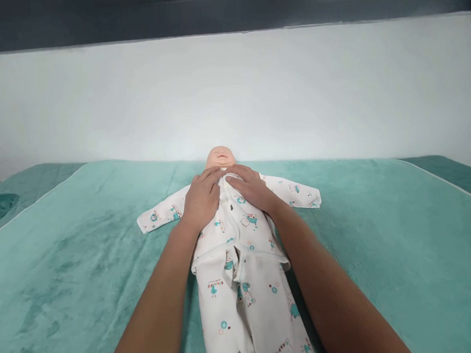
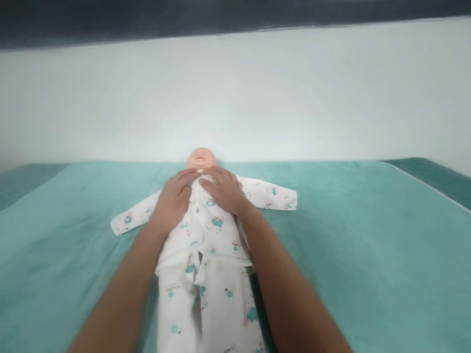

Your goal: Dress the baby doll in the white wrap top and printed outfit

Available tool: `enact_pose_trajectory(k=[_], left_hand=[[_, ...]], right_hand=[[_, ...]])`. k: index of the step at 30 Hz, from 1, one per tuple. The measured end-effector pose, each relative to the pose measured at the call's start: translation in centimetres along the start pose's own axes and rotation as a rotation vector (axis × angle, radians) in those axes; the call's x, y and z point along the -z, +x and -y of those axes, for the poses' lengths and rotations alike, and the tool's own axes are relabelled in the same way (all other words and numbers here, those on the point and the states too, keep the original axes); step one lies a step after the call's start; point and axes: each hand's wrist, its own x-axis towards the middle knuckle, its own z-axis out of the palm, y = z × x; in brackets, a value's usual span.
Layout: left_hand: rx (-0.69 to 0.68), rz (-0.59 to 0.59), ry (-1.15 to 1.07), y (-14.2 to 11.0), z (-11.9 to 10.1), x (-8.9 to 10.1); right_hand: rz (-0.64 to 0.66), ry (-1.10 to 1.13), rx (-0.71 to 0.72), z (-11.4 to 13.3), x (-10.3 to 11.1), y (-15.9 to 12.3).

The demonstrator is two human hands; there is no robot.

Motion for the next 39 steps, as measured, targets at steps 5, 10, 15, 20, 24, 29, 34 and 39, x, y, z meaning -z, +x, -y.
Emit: enact_pose_trajectory(k=[5, 10, 15, 20, 24, 29, 34, 39], left_hand=[[0.004, -0.022, 0.075, -0.2, -0.3, 0.0], [-0.06, -0.063, 0.165, -0.3, -0.7, 0.2], [-0.037, -0.074, 0.093, -0.4, -0.8, 0.1], [0.053, -0.119, 0.015, -0.5, -0.4, -0.1], [0.022, -0.164, -0.081, -0.7, -0.5, -0.1], [-0.041, -0.204, -0.226, -1.1, -0.6, 0.2], [0.205, -0.367, -0.292, -2.4, -1.4, 1.1], [0.351, -0.288, -0.514, -3.6, -3.1, 2.8]], right_hand=[[-0.02, 0.021, -0.062, 0.4, 0.0, -0.3], [-0.015, 0.054, -0.097, 0.6, 0.2, -0.5], [-0.039, 0.093, -0.112, 1.0, 0.4, -0.7], [-0.074, 0.164, -0.124, 1.2, 0.4, -0.8], [-0.156, 0.24, -0.098, 1.0, 0.3, -0.8], [-0.276, 0.32, 0.042, 0.6, -0.1, -0.9], [-0.366, 0.329, 0.087, 1.9, 1.0, -1.6], [-0.255, 0.138, -0.035, 5.4, 3.9, -4.5]])
